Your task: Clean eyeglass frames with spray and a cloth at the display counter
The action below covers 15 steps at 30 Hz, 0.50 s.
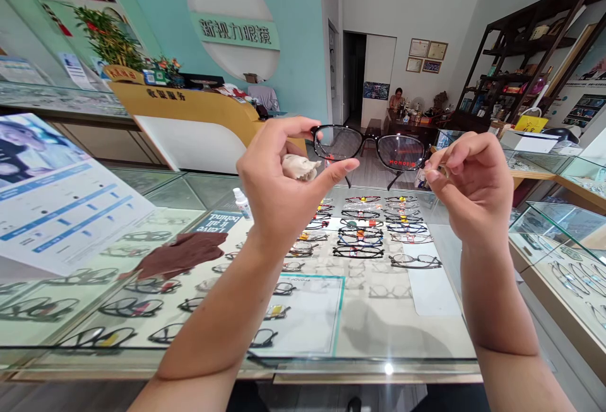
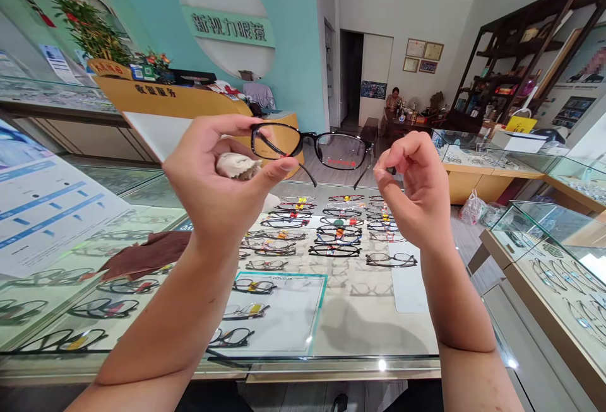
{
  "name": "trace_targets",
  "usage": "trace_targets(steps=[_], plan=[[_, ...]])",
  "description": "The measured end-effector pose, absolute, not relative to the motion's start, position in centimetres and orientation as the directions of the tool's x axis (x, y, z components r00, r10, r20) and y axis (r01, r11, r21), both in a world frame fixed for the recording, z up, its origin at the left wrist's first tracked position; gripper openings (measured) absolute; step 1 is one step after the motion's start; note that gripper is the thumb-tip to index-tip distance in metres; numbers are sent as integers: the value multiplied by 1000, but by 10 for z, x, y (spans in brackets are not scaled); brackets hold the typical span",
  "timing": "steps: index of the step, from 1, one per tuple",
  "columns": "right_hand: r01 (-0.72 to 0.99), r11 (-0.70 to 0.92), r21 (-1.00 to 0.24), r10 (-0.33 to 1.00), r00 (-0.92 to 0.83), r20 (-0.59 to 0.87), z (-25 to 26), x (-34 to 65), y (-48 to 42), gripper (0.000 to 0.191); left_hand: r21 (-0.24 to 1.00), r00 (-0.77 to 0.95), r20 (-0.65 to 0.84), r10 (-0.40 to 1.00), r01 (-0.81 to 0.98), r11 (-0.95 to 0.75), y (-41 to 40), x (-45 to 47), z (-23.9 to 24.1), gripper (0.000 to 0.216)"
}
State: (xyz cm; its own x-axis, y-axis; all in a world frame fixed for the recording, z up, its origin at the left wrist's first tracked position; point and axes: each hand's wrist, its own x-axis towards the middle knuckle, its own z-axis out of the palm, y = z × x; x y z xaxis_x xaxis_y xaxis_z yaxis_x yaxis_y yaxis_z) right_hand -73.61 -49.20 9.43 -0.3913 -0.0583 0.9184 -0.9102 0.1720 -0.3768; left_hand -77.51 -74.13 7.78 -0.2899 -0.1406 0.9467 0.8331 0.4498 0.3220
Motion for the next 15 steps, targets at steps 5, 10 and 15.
trace_targets(steps=[5,10,15], plan=[[-913,143,-382,-68,-395,916,94,-735,-493,23,326,-294,945,-142,843,428,-743,-776,77,56],[-881,233,-411,-68,-436,897,93,-737,-491,28,318,-279,948,-153,835,449,-741,-776,77,59],[-883,249,-397,-81,-428,900,91,-738,-490,26,299,-261,954,-146,832,468,-739,-776,76,56]])
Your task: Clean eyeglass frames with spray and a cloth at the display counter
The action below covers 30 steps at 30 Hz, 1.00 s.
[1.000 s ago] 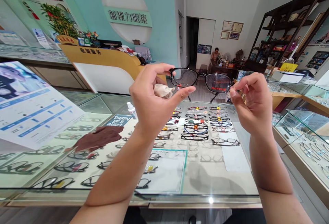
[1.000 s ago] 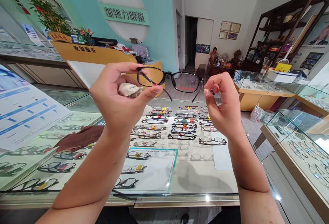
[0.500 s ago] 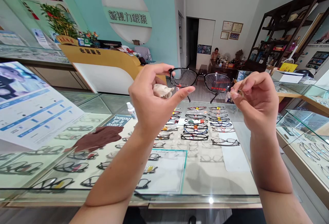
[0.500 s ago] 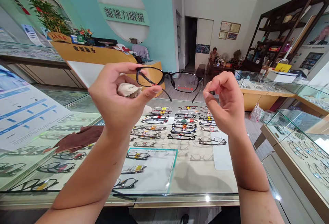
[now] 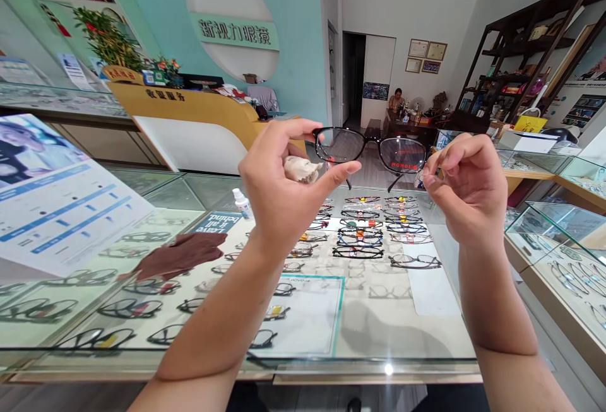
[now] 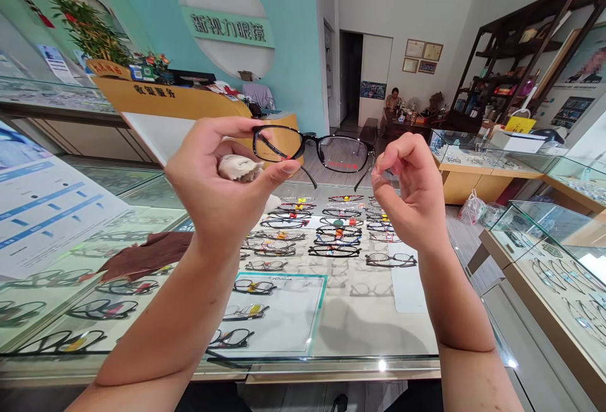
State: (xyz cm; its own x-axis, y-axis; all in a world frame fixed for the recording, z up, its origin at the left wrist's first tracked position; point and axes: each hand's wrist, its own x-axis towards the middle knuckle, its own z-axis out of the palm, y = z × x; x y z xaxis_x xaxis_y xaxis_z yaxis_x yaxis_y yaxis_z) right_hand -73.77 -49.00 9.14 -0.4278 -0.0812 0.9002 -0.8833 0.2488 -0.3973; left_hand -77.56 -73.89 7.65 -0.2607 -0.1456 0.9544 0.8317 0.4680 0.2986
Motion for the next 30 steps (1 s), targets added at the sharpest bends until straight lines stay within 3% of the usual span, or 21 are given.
trace_targets(steps=[10,17,23,30], plan=[[-907,180,-381,-79,-399,913,93,-736,-495,21,313,-281,950,-138,845,433,-739,-773,78,52],[-928,140,-346,-91,-360,929,94,-735,-495,19,273,-229,962,-148,820,503,-735,-775,76,56],[-892,235,-387,-41,-406,913,92,-733,-498,18,242,-196,970,-143,815,526,-734,-777,73,58],[-820,340,-461,-21,-497,868,92,-730,-498,40,271,-213,962,-170,822,502,-731,-772,72,55]])
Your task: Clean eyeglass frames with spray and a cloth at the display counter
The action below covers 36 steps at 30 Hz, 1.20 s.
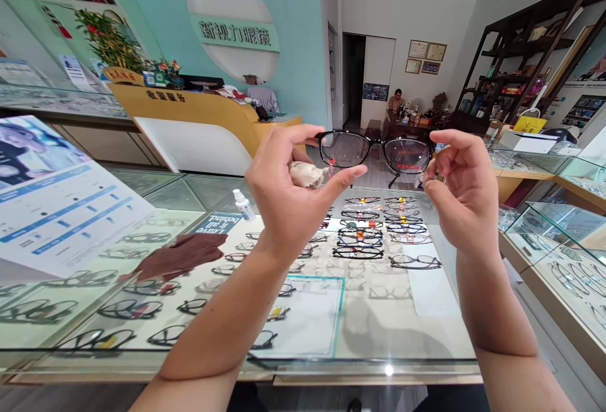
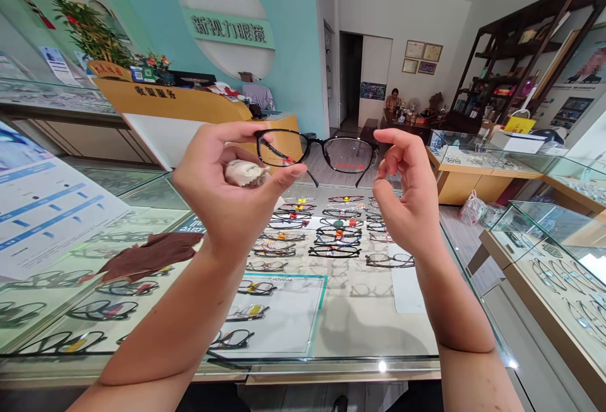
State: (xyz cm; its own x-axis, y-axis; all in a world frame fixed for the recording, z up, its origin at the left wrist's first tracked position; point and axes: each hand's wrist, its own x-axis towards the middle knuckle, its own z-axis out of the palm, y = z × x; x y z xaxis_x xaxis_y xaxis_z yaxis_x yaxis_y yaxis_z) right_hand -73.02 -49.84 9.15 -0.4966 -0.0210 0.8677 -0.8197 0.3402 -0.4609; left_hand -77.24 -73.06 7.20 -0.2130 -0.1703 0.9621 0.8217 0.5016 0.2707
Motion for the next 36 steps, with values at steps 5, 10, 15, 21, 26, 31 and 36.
trace_targets(steps=[5,10,15,21,26,31,36], plan=[[-804,383,-454,-11,-496,868,90,-732,-497,40,312,-250,950,-189,821,478,-726,-772,70,55],[-802,398,-446,-15,-492,870,88,-730,-498,41,381,-338,924,-178,821,425,-724,-771,70,49],[-801,406,-439,-12,-485,874,89,-732,-496,39,362,-315,932,-179,829,426,-725,-770,70,49],[-780,445,-440,-13,-497,867,85,-742,-493,37,332,-274,943,-187,805,491,-723,-767,69,56],[-768,468,-437,-26,-506,862,83,-745,-493,36,308,-239,951,-197,795,522,-722,-766,69,58],[-764,468,-444,-16,-510,860,82,-746,-493,37,301,-236,953,-189,791,533,-720,-763,70,57],[-763,486,-427,-14,-495,869,81,-747,-493,44,291,-212,956,-204,782,551,-719,-766,70,57]])
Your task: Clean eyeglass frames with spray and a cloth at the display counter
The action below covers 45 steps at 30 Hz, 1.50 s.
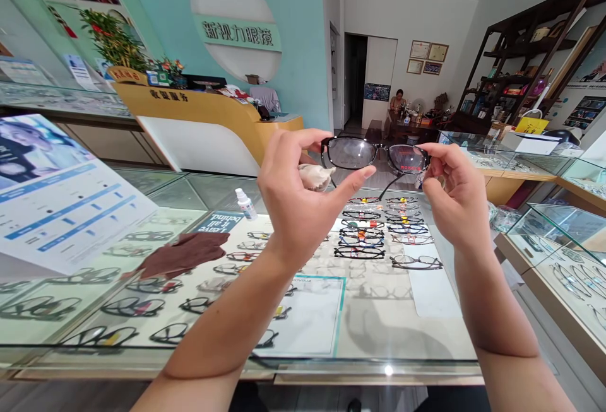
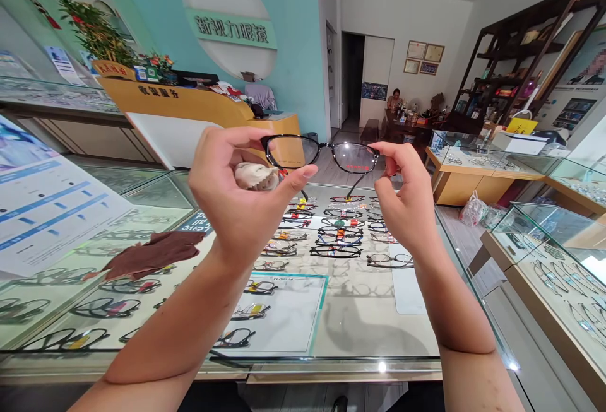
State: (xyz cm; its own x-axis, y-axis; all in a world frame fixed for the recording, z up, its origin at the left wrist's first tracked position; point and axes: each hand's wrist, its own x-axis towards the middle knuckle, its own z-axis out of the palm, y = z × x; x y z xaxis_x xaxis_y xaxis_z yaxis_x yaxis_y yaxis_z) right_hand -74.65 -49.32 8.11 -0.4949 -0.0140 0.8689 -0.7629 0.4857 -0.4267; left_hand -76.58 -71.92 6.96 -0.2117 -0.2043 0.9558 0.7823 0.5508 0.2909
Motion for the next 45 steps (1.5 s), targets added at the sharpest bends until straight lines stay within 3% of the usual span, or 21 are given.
trace_targets(steps=[15,21,32,45], plan=[[-779,492,-389,-19,-457,889,84,-730,-500,37,453,-448,888,-100,820,351,-730,-782,75,51],[-783,494,-379,-21,-446,895,84,-728,-502,39,517,-500,856,-134,819,249,-728,-787,74,55],[-776,503,-381,-13,-447,894,84,-729,-502,41,452,-447,889,-98,821,349,-730,-786,72,54],[-734,582,-350,-20,-443,896,83,-740,-499,45,240,-201,971,-132,781,576,-722,-776,63,65]])
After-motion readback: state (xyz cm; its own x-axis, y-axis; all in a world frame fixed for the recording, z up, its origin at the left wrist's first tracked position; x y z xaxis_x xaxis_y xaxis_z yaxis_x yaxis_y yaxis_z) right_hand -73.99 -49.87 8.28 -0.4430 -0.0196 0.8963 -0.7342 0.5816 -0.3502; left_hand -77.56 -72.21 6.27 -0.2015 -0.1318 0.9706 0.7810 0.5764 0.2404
